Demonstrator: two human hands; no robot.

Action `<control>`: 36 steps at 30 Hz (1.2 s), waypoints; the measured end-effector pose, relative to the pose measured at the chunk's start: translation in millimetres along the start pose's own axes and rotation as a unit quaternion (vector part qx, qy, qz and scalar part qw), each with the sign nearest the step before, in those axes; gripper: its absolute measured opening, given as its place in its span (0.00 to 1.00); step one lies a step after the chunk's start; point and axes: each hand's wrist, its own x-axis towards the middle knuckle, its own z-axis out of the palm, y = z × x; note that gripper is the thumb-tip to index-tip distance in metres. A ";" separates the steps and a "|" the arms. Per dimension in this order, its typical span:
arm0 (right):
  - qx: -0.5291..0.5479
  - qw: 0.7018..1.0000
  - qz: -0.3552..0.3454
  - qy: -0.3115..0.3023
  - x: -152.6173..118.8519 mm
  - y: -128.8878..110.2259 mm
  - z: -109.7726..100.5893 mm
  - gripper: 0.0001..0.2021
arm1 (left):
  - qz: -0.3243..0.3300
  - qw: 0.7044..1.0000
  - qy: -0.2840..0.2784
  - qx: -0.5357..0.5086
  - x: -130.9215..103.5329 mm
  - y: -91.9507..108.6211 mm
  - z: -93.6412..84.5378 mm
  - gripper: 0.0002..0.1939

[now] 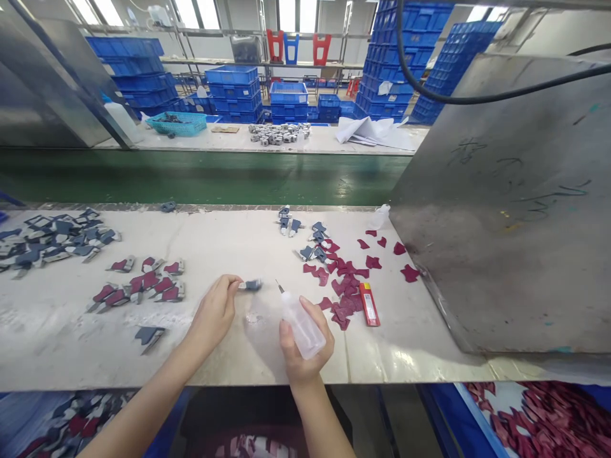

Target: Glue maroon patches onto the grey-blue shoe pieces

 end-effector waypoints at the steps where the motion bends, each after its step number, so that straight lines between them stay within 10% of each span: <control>1: -0.001 1.000 -0.001 -0.009 -0.2 -0.1 0.4 0.16 | -0.016 1.000 0.001 -0.009 -5.5 -0.9 -0.5 0.14; 7: -0.002 0.999 -0.004 -0.035 -5.2 4.5 0.8 0.17 | -0.144 0.968 -0.008 -0.207 -26.0 2.4 4.0 0.16; 14: 0.028 0.998 0.007 -0.049 -5.0 4.7 2.0 0.18 | -0.295 0.777 -0.109 -0.545 -30.7 22.1 1.9 0.18; 18: 0.030 0.998 0.002 -0.056 -3.9 3.6 2.1 0.18 | -0.318 0.732 -0.147 -0.584 -30.1 23.6 2.4 0.18; 22: 0.030 0.997 0.006 -0.064 -4.1 2.8 1.0 0.18 | -0.322 0.753 -0.124 -0.561 -32.2 19.7 7.5 0.15; 28: 0.041 0.998 0.021 -0.050 -5.1 3.7 -1.1 0.17 | -0.175 0.969 0.010 -0.172 -33.0 8.8 10.8 0.14; 36: 0.016 0.998 0.043 -0.050 -3.3 3.9 -14.5 0.16 | -0.006 0.982 -0.159 -0.096 -31.8 2.8 -7.3 0.11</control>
